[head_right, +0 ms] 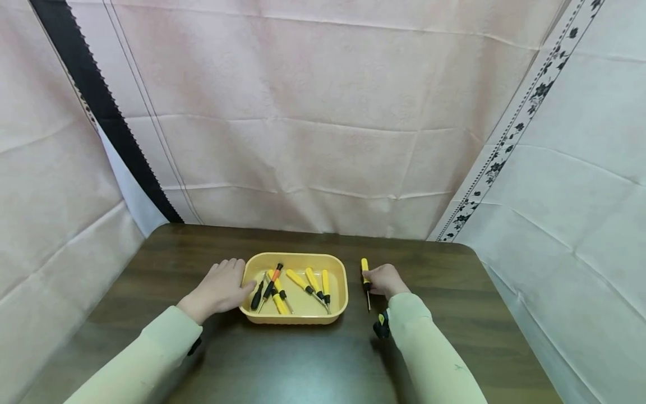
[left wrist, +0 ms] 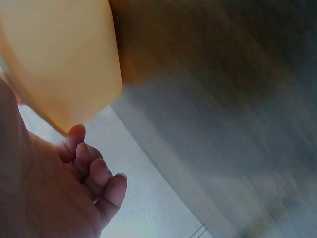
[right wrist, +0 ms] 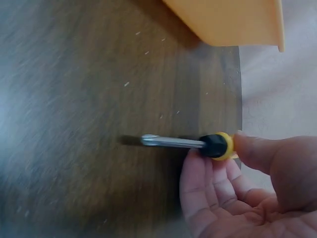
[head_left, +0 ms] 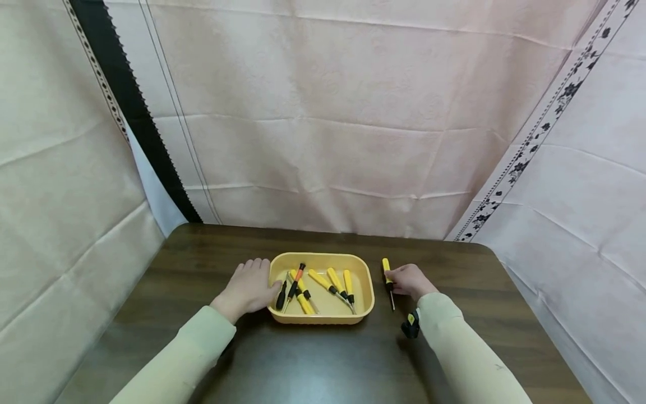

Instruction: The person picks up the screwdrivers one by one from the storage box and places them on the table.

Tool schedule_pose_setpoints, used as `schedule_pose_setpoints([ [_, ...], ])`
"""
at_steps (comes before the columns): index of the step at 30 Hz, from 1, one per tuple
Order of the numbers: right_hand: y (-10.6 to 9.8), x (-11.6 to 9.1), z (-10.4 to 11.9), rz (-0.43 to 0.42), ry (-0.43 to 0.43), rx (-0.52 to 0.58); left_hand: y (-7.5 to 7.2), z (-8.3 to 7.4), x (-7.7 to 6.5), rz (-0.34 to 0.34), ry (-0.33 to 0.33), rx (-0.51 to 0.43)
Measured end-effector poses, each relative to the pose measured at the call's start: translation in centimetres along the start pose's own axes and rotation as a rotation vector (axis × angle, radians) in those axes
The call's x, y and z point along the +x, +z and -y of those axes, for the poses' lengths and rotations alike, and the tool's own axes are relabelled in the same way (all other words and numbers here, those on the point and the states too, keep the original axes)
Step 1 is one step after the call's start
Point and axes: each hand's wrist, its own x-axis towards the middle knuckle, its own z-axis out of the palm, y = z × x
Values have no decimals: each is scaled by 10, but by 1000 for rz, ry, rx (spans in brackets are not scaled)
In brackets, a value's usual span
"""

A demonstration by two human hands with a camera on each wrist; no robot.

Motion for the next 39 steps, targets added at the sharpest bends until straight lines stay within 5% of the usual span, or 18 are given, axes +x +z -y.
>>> schedule_pose_setpoints([
  [12, -9, 5, 0, -2, 88, -48, 5, -2, 7, 59, 4, -23],
  [20, -4, 6, 2, 52, 23, -197, 6, 2, 2, 25, -3, 46],
  [30, -6, 4, 8, 16, -3, -319, 3, -4, 4, 97, -66, 10],
  [39, -11, 1, 3, 35, 89, -148, 4, -3, 4, 114, -68, -3],
])
